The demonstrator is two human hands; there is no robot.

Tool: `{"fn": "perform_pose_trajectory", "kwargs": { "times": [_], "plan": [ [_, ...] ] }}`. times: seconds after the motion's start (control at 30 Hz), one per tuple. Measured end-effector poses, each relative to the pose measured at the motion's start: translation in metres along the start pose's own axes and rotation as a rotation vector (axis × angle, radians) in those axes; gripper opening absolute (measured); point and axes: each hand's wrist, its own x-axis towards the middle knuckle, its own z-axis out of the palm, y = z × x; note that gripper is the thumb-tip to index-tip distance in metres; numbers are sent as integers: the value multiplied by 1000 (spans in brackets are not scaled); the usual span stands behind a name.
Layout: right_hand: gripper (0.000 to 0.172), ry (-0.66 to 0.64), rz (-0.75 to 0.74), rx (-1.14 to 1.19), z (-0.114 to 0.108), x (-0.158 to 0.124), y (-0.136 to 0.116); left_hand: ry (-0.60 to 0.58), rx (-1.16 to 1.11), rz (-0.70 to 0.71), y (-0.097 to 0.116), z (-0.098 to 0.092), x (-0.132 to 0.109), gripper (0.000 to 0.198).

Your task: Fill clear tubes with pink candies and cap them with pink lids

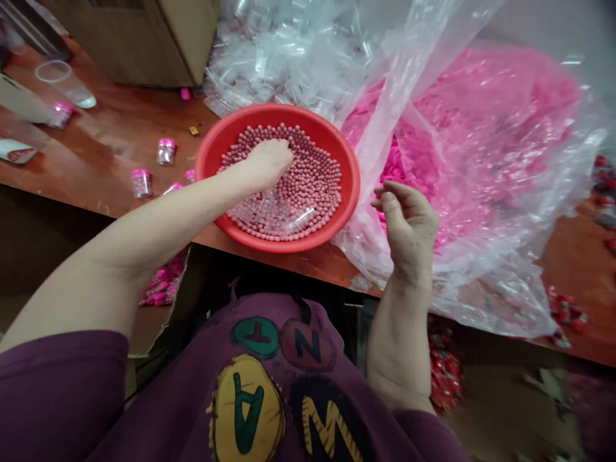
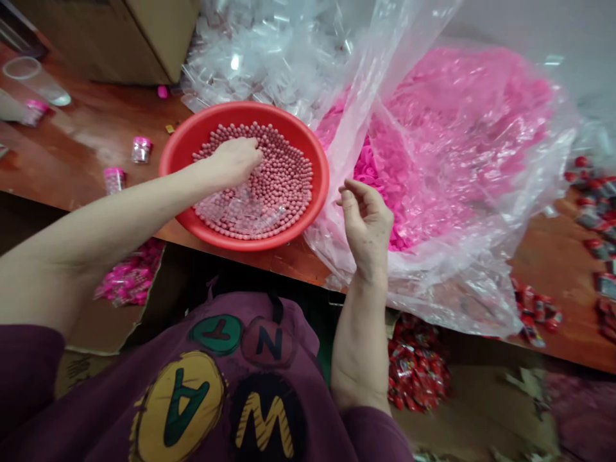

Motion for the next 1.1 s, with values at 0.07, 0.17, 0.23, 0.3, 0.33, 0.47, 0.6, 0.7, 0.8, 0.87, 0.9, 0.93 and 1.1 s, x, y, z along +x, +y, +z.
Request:
{"fn": "perform_pose_trajectory", "kwargs": {
  "times": [0.07, 0.17, 0.23, 0.3, 0.33, 0.47, 0.6, 0.7, 0.8, 0.87, 0.9, 0.93, 1.1],
  "plan": [
    [30, 50, 11, -159, -26, -8, 17, -42, -93, -3, 11, 15, 13, 25],
    [31, 102, 20, -423, -59, -19, 47, -59, -321, 10, 34, 38, 29, 23],
    [31, 99, 74, -498, -73, -24, 64, -90, -440, 48, 46, 47, 36, 25],
    [33, 54, 126, -519, -79, -24, 75, -142, -544, 85, 54, 47, 38, 22],
    [33, 20, 132, -532, -78, -23, 78, -162, -600, 103, 55, 45, 37, 19],
    [36, -153, 80, -657, -59, -8, 76, -127, -871, 120, 56, 22, 19, 25],
    [49, -314, 39, -896, -36, 9, 66, -132, -1187, -1, 53, -3, -17, 28],
    [42, -393, 20, -1035, -32, 15, 66, -171, -1372, -71, 51, -12, -48, 19],
    [29, -313, -66, -1022, -38, 20, 75, -230, -1586, -131, 46, -13, -73, 11],
    [20, -185, -147, -926, -42, 24, 81, -217, -1756, -182, 44, -10, -86, 11],
    [16, -104, -175, -853, -42, 26, 81, -193, -1827, -198, 45, -9, -90, 12],
    [14, -19, -188, -769, -40, 28, 78, -163, -1885, -205, 46, -7, -94, 13],
    [35, 200, -49, -108, 0, 25, 20, -42, -2025, -235, 55, 4, -103, 11]
  ]
}}
